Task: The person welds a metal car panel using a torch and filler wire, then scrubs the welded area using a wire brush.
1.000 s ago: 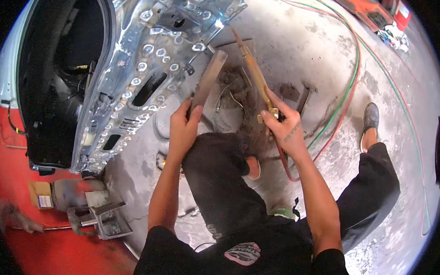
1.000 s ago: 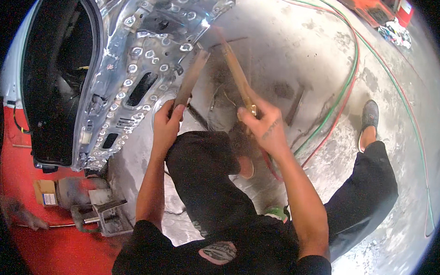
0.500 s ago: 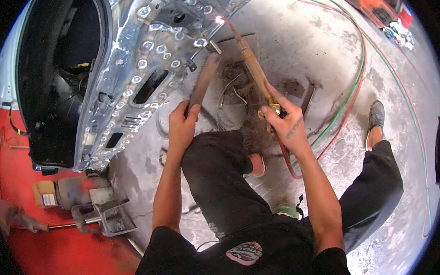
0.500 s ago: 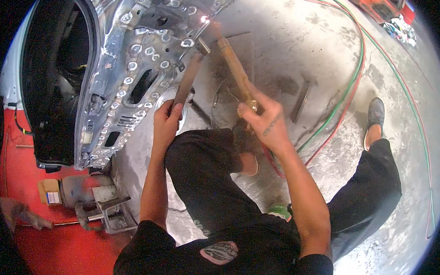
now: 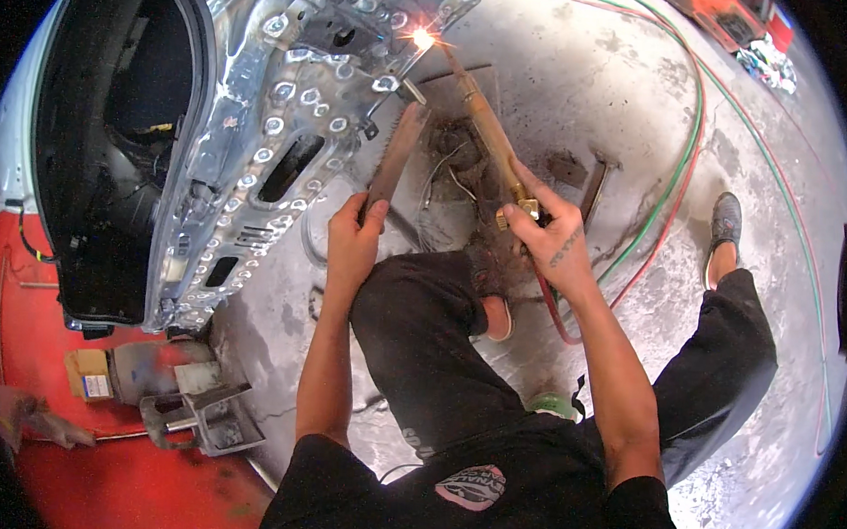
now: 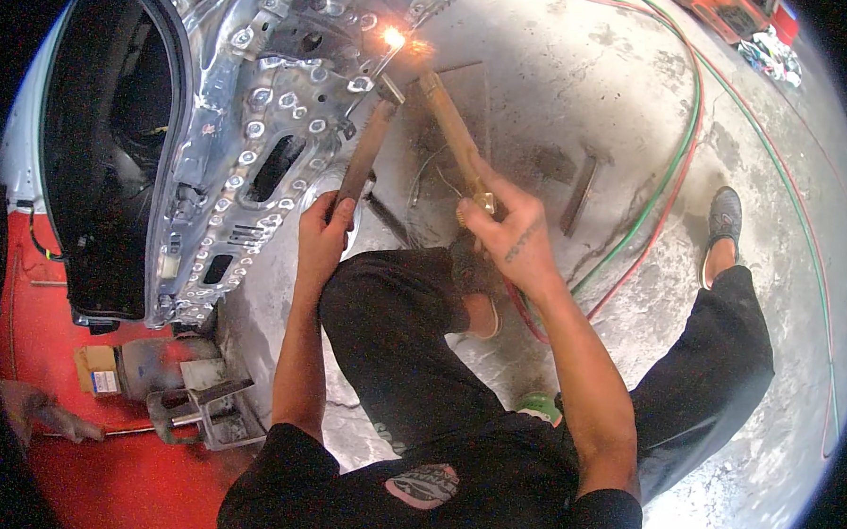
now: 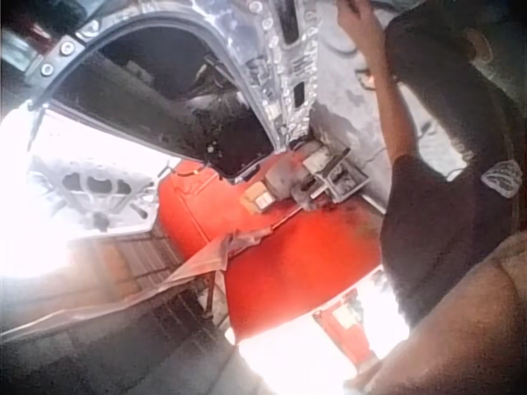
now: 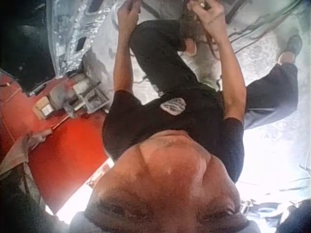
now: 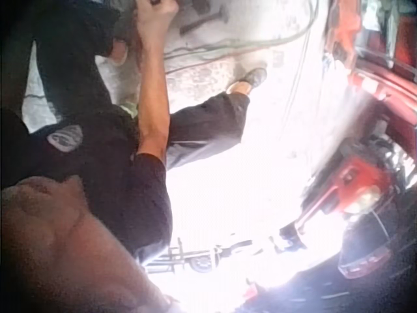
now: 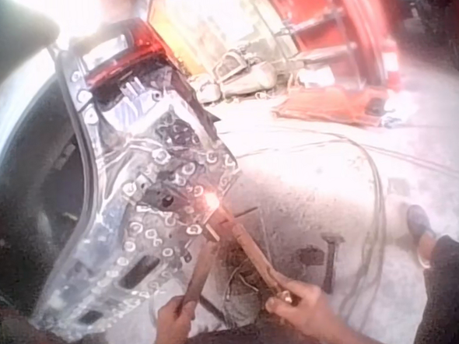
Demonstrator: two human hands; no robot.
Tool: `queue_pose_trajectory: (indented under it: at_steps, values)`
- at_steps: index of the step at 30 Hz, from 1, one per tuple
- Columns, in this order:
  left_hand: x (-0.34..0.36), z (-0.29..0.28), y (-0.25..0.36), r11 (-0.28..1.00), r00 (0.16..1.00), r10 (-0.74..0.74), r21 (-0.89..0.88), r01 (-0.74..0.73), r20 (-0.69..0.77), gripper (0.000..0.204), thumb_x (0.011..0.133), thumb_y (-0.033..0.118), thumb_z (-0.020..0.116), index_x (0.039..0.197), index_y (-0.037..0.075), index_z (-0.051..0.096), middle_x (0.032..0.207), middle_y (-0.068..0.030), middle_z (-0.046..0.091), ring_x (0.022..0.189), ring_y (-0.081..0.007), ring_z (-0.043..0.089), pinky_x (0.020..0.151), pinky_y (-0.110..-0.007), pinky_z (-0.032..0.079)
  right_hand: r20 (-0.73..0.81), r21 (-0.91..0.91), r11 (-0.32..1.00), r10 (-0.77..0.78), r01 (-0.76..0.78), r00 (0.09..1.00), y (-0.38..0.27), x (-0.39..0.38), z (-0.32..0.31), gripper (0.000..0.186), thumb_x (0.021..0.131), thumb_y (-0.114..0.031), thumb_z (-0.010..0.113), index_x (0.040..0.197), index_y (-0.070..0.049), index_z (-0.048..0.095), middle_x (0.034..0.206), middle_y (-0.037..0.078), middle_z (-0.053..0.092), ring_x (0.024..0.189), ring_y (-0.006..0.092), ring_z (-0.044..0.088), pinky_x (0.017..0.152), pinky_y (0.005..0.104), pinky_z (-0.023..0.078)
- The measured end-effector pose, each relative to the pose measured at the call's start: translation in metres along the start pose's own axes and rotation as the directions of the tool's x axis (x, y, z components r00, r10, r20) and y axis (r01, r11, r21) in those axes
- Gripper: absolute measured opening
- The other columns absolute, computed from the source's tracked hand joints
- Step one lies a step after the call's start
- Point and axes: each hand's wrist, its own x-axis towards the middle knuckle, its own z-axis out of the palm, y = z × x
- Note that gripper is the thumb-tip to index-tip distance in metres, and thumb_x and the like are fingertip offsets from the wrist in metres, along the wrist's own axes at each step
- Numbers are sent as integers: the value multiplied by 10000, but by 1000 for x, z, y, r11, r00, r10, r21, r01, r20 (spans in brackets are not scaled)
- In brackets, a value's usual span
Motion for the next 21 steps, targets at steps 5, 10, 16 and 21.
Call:
queue_pose_trajectory:
  at_steps: [5,10,16,21]
  values:
    - [0,1,4,1000,1000,-9,-8,9,15,351,1010,258,680,1140,-68,688,743,-65,635,686,-142,581,633,-325,466,-11,-29,998,-59,59,998,1,1,0,579,928,-112,730,1485,-48,588,910,75,711,596,90,587,553,276,499]
    - [0,2,9,1000,1000,1,7,-1,28,344,1011,256,679,1131,-67,687,737,-70,635,682,-150,583,637,-330,469,2,-9,1000,18,-18,1000,-3,-1,0,578,923,-114,731,1481,-46,592,935,83,723,599,91,587,555,278,501]
    - [1,3,7,998,998,59,17,-59,18,336,1034,297,655,1143,-18,695,712,9,584,538,-66,466,485,-271,364,8,5,1000,19,-19,1000,-2,-1,-1,577,921,-117,727,1478,-45,595,915,79,721,594,92,590,547,273,497]
    - [0,4,16,999,1000,5,33,-6,30,335,1011,253,679,1116,-65,691,734,-68,638,676,-143,580,629,-324,464,4,-9,999,48,-48,999,0,-1,-2,581,923,-124,724,1485,-64,594,859,49,703,580,86,583,522,262,485]
